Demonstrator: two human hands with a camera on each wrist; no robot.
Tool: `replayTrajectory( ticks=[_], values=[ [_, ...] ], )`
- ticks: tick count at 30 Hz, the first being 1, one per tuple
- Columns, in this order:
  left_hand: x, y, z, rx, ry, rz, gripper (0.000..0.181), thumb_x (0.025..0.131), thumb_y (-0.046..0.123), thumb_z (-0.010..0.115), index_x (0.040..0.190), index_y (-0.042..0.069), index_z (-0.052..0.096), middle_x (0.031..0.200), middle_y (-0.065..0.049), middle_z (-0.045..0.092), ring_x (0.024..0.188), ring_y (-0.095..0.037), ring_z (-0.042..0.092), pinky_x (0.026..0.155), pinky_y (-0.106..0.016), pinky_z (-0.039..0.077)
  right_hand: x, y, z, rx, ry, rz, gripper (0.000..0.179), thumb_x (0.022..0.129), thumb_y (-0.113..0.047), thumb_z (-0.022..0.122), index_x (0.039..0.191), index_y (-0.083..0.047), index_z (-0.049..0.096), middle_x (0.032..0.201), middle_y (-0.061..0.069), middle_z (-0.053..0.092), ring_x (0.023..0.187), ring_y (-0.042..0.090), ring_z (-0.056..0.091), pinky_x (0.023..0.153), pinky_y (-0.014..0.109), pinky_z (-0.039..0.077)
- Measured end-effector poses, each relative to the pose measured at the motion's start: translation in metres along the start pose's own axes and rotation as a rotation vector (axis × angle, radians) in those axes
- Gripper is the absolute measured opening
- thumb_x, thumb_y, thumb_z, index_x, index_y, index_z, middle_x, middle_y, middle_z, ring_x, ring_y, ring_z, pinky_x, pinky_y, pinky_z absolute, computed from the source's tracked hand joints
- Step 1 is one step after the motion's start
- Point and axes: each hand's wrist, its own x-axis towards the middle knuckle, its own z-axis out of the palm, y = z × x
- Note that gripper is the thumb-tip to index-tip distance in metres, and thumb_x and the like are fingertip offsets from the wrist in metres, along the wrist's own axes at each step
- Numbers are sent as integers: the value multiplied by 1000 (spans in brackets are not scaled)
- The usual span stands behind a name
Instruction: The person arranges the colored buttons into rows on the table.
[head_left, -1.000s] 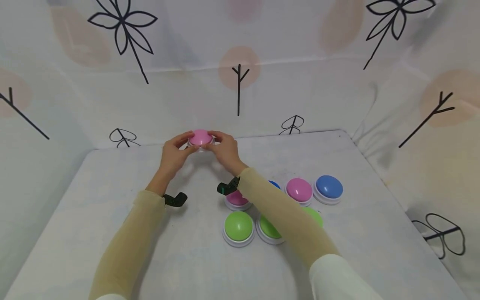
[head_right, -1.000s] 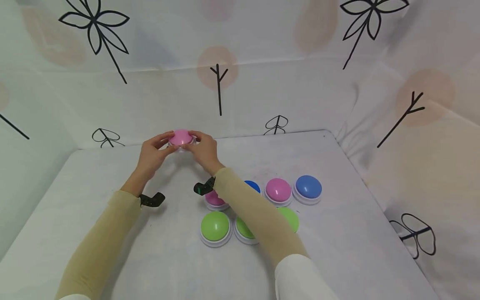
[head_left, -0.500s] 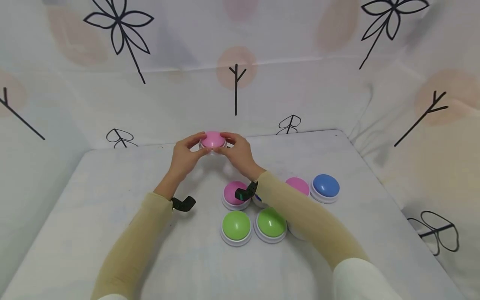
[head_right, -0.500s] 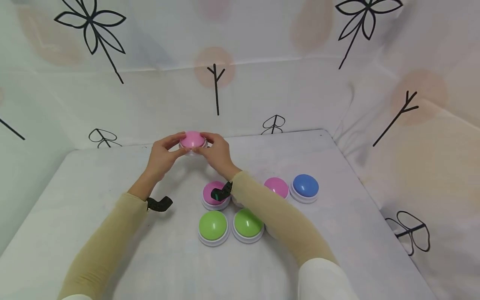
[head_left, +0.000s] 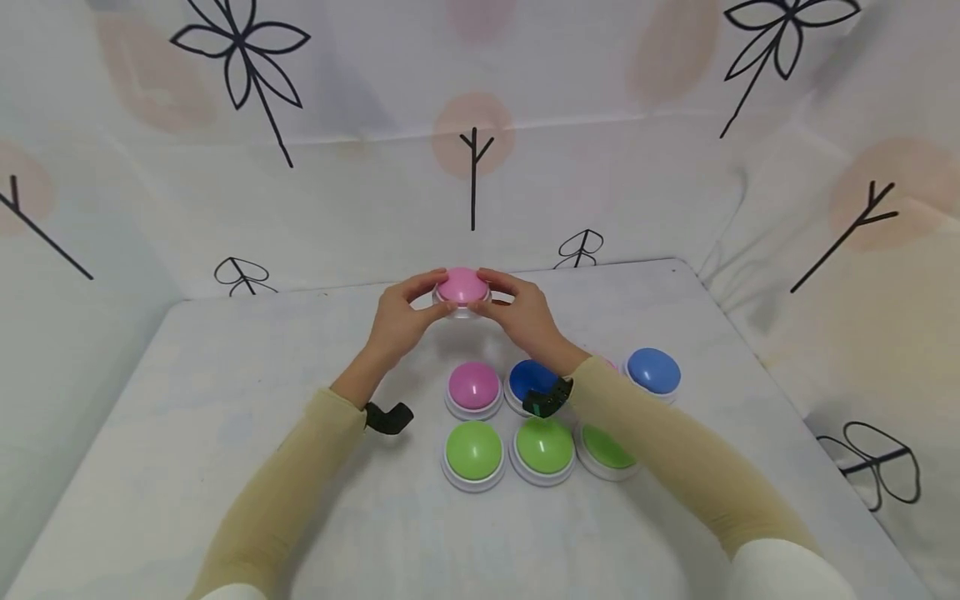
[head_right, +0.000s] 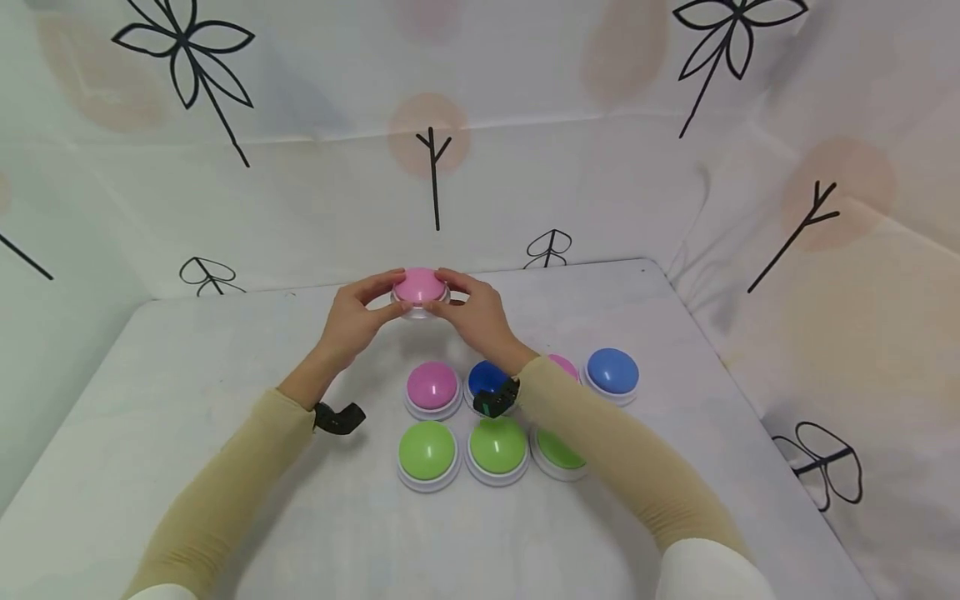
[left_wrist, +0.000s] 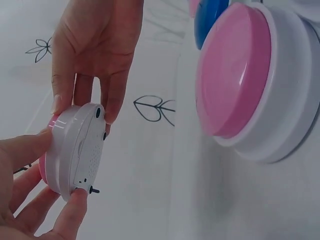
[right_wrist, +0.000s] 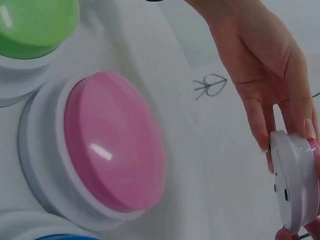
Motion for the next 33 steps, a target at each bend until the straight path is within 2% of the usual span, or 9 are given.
replayTrajectory(
  ticks=[7,15,19,23,27,33],
  values=[
    [-4,6,19,-26,-52,31,43,90,24,76,132,18,66,140,4,58,132,-19,49,111,-48,38,-19,5,-26,-10,-24,12,53,92,-22,74,141,-17,58,141,4,57,130,21,51,103,37,47],
    [-7,17,47,-7,-98,65,42,91,23,75,132,20,66,137,6,60,129,-14,50,105,-43,45,-43,10,-58,-41,-41,6,56,92,-27,74,144,-17,55,142,5,56,131,23,49,103,40,47],
    [-7,22,62,3,-126,69,41,91,26,75,131,21,67,136,8,61,129,-12,50,106,-43,44,-54,14,-71,-43,-36,2,56,93,-26,73,144,-17,54,142,5,55,132,23,48,103,40,47],
    [-7,24,74,-21,-152,78,40,91,26,75,129,20,68,135,9,62,130,-10,48,107,-44,44,-64,17,-82,-57,-27,36,56,93,-26,73,145,-17,54,144,6,54,133,25,46,103,40,46],
    [-8,26,87,-50,-181,86,39,90,23,76,128,19,69,135,10,61,131,-9,48,105,-42,46,-76,18,-92,-69,-15,60,56,93,-26,72,145,-16,53,144,8,53,134,26,46,101,34,47],
    [-10,31,108,-72,-221,91,38,91,20,75,128,19,69,136,12,60,132,-7,47,103,-40,48,-92,25,-108,-104,18,27,54,94,-24,72,144,-12,55,142,11,55,131,28,48,94,17,46]
  ],
)
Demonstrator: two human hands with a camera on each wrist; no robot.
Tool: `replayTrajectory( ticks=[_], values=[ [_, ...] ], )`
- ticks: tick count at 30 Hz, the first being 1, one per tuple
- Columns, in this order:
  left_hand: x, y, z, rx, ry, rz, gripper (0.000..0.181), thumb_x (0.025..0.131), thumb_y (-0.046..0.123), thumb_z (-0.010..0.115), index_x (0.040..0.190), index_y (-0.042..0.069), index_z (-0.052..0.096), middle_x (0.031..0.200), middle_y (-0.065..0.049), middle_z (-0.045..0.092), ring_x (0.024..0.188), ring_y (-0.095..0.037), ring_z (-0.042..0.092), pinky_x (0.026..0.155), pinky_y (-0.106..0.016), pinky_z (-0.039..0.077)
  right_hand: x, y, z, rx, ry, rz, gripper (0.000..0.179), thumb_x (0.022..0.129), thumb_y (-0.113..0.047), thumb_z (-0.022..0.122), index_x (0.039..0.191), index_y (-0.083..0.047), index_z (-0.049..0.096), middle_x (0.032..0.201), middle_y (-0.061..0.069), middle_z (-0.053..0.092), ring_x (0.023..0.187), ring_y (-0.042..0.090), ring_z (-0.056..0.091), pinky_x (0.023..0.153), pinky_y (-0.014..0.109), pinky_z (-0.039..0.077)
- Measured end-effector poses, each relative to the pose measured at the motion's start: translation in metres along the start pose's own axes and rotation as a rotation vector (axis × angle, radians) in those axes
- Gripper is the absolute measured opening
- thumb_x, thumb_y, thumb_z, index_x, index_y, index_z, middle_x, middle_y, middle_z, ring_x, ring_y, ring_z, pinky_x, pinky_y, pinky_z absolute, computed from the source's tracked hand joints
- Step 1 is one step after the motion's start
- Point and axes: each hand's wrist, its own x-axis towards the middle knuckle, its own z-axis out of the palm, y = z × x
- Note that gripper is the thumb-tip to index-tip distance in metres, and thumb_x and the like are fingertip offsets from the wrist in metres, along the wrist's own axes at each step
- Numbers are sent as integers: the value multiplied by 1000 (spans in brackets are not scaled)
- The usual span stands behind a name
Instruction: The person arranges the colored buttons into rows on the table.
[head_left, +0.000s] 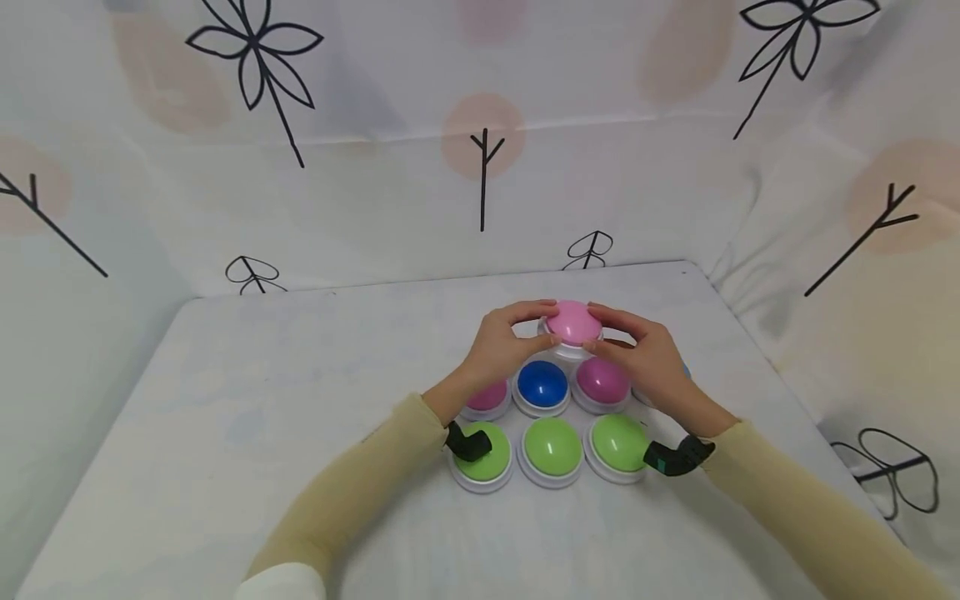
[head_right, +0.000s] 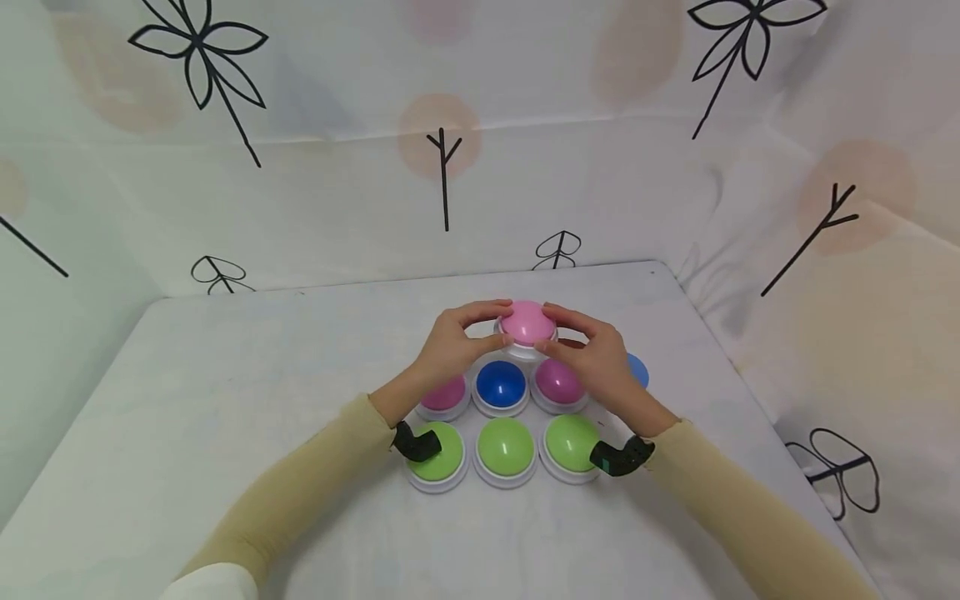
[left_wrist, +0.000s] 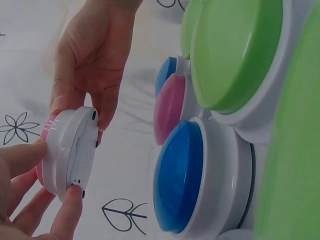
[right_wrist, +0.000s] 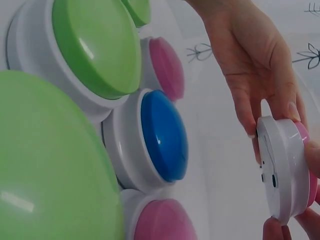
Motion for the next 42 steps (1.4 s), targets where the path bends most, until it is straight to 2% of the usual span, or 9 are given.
replayTrajectory(
  ticks=[3,10,14,17,21,27,35,39,42],
  values=[
    [2,3,10,-6,-9,-1,37,91,20,75,127,19,69,135,13,60,131,-7,47,104,-43,47,-7,3,-7,-31,12,-1,54,94,-25,71,144,-13,54,142,11,55,131,30,48,93,15,46],
    [4,8,29,-27,-26,7,37,88,20,78,124,21,72,131,16,62,126,-3,50,104,-38,46,-23,11,-21,-47,52,43,53,94,-29,71,143,-15,56,142,11,55,128,25,50,89,11,47],
    [5,10,41,-30,-59,15,37,88,19,79,124,21,72,132,15,62,125,-4,51,105,-41,45,-35,18,-30,-88,62,62,55,95,-31,70,145,-16,54,143,13,53,126,24,50,86,9,47],
    [6,12,50,-28,-79,21,39,87,17,79,125,19,71,133,14,61,124,-4,52,103,-42,47,-44,22,-36,-91,77,64,54,95,-28,70,145,-14,53,144,10,53,123,13,50,86,8,46],
    [7,13,63,-57,-93,21,42,85,15,80,126,19,70,133,15,61,120,-3,54,99,-35,50,-53,28,-44,-66,97,48,53,95,-20,71,144,-10,54,144,2,54,118,-1,48,86,8,46],
    [5,21,77,-51,-148,-16,42,86,17,79,127,22,69,133,20,59,124,3,50,101,-27,47,-66,36,-56,-83,103,64,52,95,-19,70,144,-12,54,143,-5,55,120,-5,47,86,7,45],
    [-1,26,90,-48,-258,-65,42,87,20,80,128,22,69,129,18,62,114,1,56,88,-14,49,-86,54,-70,-24,68,98,56,94,-12,71,145,-6,51,131,-24,56,115,-15,46,83,8,47],
    [0,27,95,-6,-289,-69,40,87,22,80,125,24,70,125,16,64,105,0,60,82,-12,49,-93,60,-75,-15,75,126,56,93,-11,71,146,-6,50,130,-25,57,115,-16,46,82,9,48],
    [0,28,99,45,-309,-74,37,87,25,80,123,25,71,121,15,66,102,1,60,80,-10,49,-97,62,-78,-62,63,148,56,94,-16,71,145,-6,51,133,-22,57,117,-14,45,83,8,47]
  ],
)
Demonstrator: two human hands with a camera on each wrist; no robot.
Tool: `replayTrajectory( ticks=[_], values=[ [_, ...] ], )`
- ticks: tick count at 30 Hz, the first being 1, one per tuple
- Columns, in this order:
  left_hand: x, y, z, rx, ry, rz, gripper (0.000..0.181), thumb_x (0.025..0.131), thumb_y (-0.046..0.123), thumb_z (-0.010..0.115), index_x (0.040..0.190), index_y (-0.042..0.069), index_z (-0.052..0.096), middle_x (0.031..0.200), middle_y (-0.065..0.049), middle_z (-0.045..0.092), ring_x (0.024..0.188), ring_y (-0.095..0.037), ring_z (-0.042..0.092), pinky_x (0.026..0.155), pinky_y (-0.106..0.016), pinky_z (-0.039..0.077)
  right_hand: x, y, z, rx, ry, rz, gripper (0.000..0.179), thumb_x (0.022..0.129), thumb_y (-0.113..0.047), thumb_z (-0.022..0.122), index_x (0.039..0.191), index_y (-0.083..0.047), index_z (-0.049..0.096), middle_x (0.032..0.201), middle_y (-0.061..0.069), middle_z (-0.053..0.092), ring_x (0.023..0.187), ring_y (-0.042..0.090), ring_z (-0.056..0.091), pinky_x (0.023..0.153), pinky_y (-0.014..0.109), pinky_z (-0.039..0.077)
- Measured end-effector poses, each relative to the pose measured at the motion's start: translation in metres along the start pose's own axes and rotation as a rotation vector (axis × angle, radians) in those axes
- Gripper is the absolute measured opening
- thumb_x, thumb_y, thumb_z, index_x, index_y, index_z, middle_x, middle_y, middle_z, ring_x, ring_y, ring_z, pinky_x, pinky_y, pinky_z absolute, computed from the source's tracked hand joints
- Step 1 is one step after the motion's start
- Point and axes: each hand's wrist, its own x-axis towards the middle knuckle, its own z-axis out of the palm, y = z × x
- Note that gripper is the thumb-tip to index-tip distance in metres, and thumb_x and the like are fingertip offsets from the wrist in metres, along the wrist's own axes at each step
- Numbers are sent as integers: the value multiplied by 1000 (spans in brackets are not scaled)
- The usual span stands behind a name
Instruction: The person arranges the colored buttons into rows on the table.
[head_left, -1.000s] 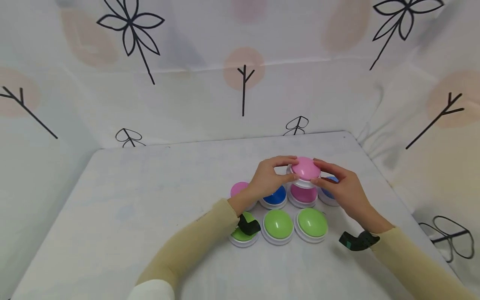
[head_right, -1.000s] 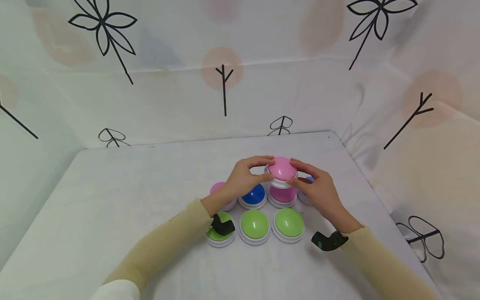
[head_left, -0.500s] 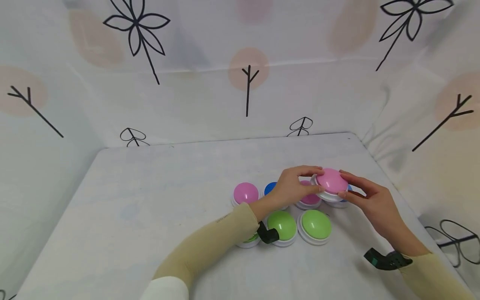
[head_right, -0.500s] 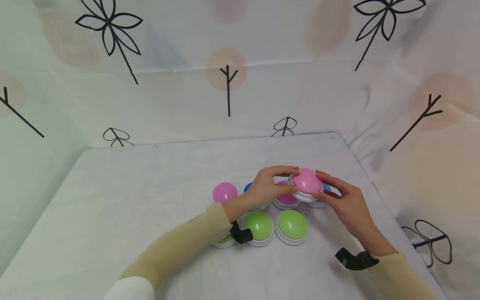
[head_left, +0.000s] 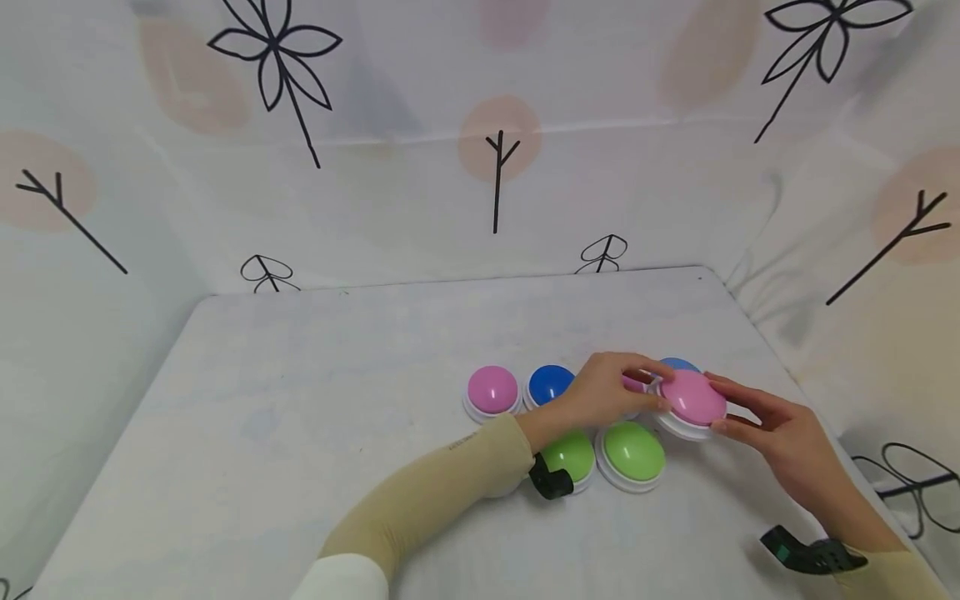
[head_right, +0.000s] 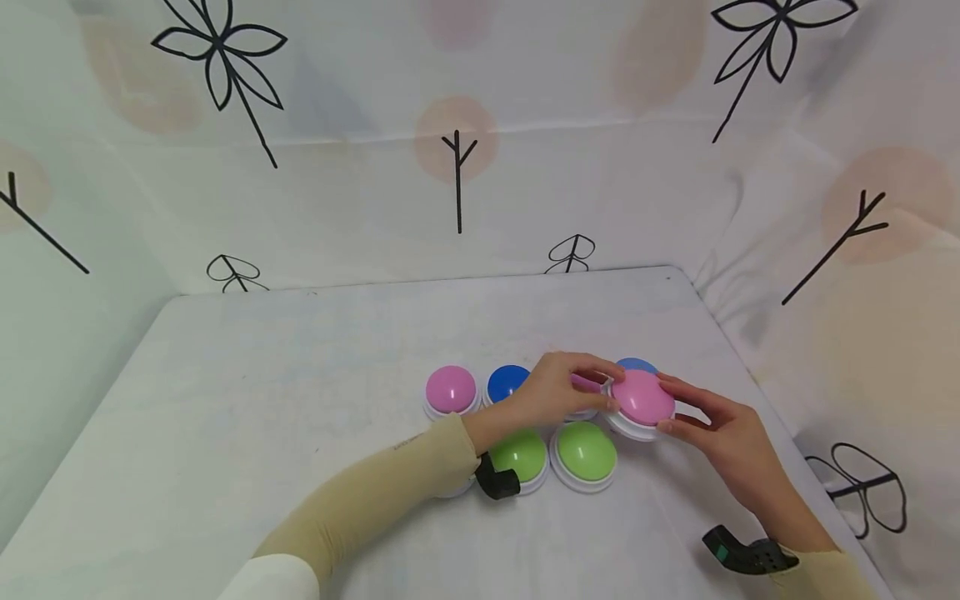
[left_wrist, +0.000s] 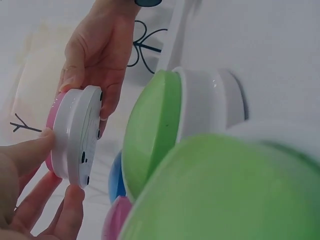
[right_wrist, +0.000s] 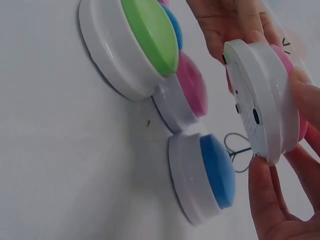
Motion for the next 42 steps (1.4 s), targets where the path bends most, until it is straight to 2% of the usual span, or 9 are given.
replayTrajectory(
  ticks=[4,8,14,20,25,30,39,42],
  values=[
    [1,0,5,30,-14,-14,35,85,26,81,119,26,73,116,16,67,99,2,60,78,-9,48,-4,5,-4,-69,-30,35,58,94,-25,71,146,-7,50,138,-17,56,124,-8,44,83,6,46],
    [1,-1,9,34,-27,-5,34,85,25,82,117,25,73,112,17,67,97,3,60,78,-8,48,-7,12,-6,-64,-42,60,59,94,-26,71,146,-7,50,139,-18,56,126,-5,44,83,6,46],
    [1,-4,14,98,-57,21,31,87,25,80,118,24,73,110,17,68,94,6,60,76,-6,46,-11,22,-6,-44,-49,68,59,94,-24,72,145,-6,51,137,-21,55,128,-6,42,84,6,45],
    [3,-9,19,58,-100,24,30,88,21,78,118,21,72,113,16,68,97,7,59,78,-6,46,-12,29,-8,-37,-53,92,59,93,-24,73,146,-9,51,140,-18,54,132,-1,42,83,7,47],
    [4,-11,20,3,-135,7,30,89,18,77,119,19,72,115,16,67,101,6,60,79,-6,47,-14,33,-10,-40,-56,102,60,92,-23,73,145,-7,51,137,-23,55,130,-3,44,82,8,48],
    [4,-12,22,-3,-191,2,31,89,18,77,120,19,72,115,17,67,104,5,59,80,-6,47,-17,38,-12,-27,-73,137,59,92,-24,73,145,-8,52,131,-28,55,129,-1,45,80,10,51],
    [4,-12,24,45,-245,-14,30,89,17,77,119,20,72,116,18,67,107,7,58,81,-5,46,-18,45,-13,-5,-100,122,57,92,-19,73,143,-5,53,128,-30,55,117,-16,44,80,11,51],
    [3,-12,24,71,-276,-15,33,89,17,77,122,20,71,117,19,67,108,8,57,82,-5,45,-17,46,-12,-38,-113,140,59,91,-21,75,143,-4,53,128,-29,56,121,-9,46,81,11,51]
  ],
)
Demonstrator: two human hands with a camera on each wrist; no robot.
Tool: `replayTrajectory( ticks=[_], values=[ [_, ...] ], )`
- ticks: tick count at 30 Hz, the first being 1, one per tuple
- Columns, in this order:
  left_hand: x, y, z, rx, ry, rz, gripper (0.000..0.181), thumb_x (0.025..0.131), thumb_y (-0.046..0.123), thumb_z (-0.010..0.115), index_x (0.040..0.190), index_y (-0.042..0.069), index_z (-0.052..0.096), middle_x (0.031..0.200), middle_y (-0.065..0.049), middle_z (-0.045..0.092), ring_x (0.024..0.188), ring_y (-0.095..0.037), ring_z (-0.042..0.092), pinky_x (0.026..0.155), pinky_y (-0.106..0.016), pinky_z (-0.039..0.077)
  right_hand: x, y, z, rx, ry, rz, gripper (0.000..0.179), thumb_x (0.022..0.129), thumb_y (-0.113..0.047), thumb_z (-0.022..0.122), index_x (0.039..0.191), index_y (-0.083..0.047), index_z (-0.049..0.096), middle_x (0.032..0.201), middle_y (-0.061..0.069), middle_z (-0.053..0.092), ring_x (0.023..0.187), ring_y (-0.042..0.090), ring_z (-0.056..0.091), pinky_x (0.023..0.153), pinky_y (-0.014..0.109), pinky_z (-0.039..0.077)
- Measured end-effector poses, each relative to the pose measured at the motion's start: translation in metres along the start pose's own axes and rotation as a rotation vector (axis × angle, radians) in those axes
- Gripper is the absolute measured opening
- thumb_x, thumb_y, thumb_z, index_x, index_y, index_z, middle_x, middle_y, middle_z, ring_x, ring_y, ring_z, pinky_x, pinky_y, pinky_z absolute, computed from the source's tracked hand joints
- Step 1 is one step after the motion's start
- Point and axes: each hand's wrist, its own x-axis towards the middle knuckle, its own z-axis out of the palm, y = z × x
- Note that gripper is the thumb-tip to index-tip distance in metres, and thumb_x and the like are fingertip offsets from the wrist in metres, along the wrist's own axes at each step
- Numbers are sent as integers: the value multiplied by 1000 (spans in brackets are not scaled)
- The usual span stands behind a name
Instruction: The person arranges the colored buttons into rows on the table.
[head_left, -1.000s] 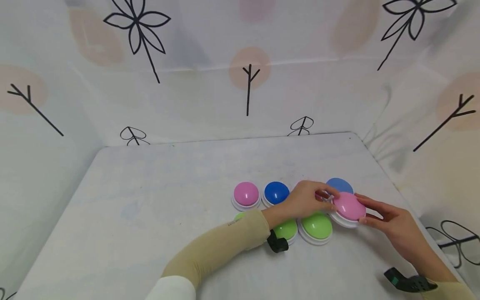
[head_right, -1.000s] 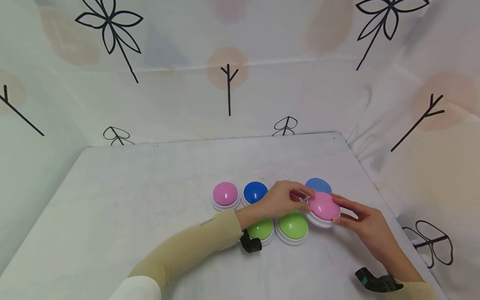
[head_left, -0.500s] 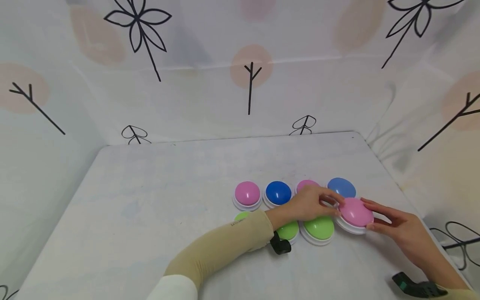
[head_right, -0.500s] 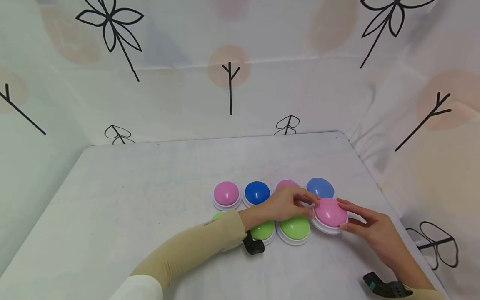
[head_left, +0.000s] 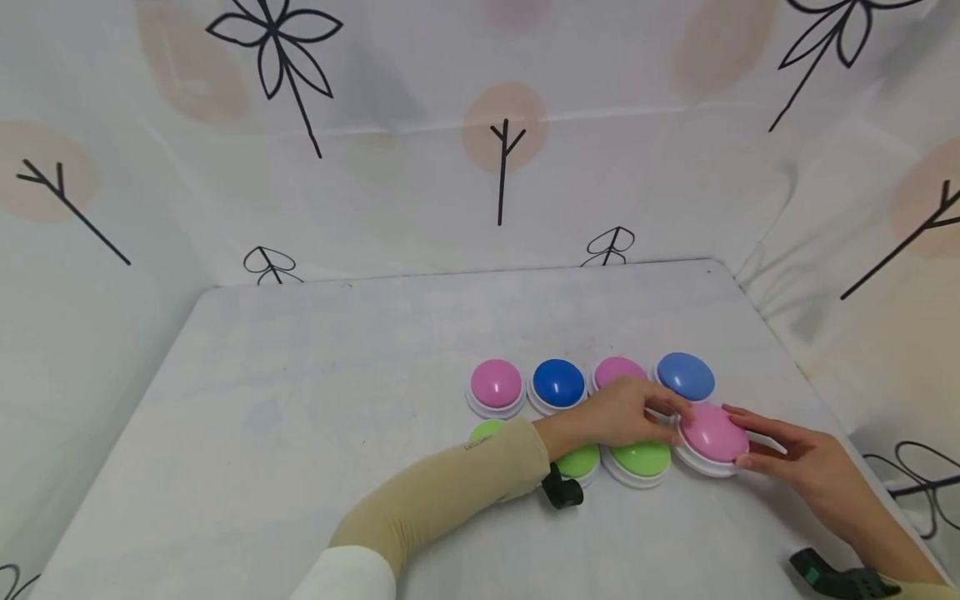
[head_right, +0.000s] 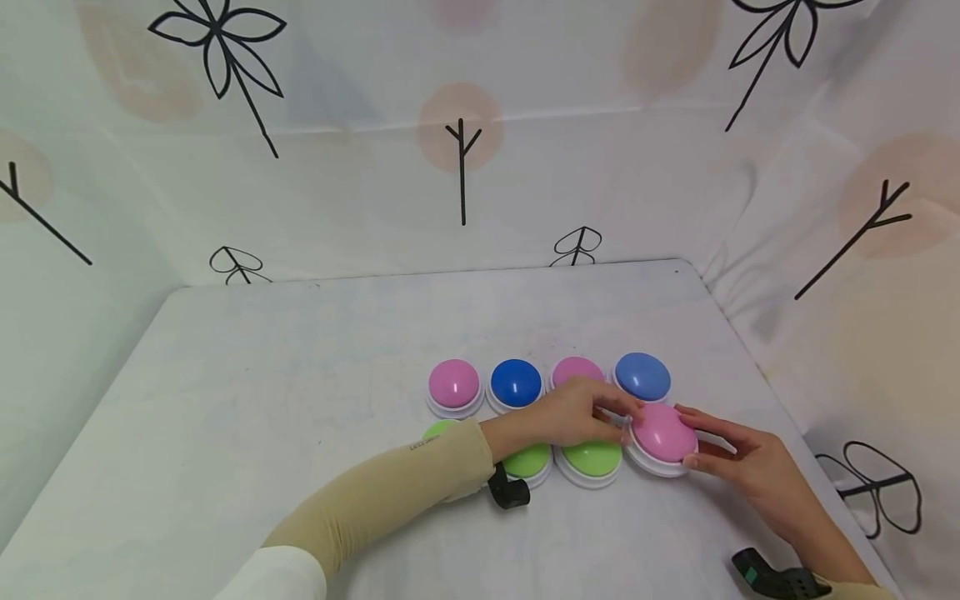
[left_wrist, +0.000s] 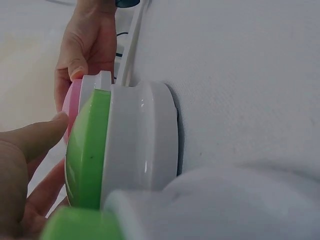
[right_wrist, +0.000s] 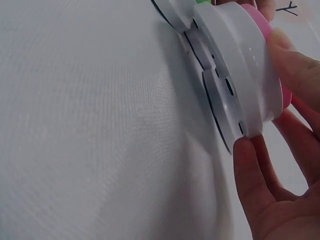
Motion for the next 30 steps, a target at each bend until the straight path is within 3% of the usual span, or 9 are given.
replayTrajectory(
  ticks=[5,6,10,13,21,30],
  values=[
    [-1,1,-1,110,-58,-12,41,89,23,77,129,26,66,121,20,64,110,10,55,86,-4,42,1,2,3,-77,-35,71,67,88,-29,78,144,-3,52,131,-22,58,137,33,42,82,10,49],
    [-1,2,-1,134,-63,-12,42,89,25,77,129,27,66,121,20,64,110,10,55,87,-4,41,1,2,3,-84,-41,76,68,87,-30,78,144,-4,51,132,-21,58,136,36,41,82,10,49],
    [-1,1,0,180,-71,-7,42,88,28,78,129,29,66,121,20,64,110,10,54,88,-4,39,1,4,3,-89,-51,32,67,86,-27,79,142,-2,53,131,-21,58,125,-1,49,82,11,50],
    [0,0,1,211,-75,1,43,88,29,78,129,30,65,121,20,64,110,11,53,88,-3,38,1,4,2,-80,-55,-18,65,85,-23,80,140,1,54,126,-27,57,108,-24,41,80,11,51],
    [1,1,2,240,-79,12,44,89,30,76,131,29,64,122,20,63,109,12,52,87,-3,37,2,5,1,-90,-67,-40,66,83,-21,82,137,4,55,124,-27,57,105,-26,41,79,12,51],
    [0,4,1,198,-76,-7,46,90,29,75,134,28,62,123,22,62,110,10,52,84,-3,40,1,3,-1,-110,-74,-23,66,84,-23,81,139,3,53,126,-21,59,104,-25,42,79,15,53]
  ],
)
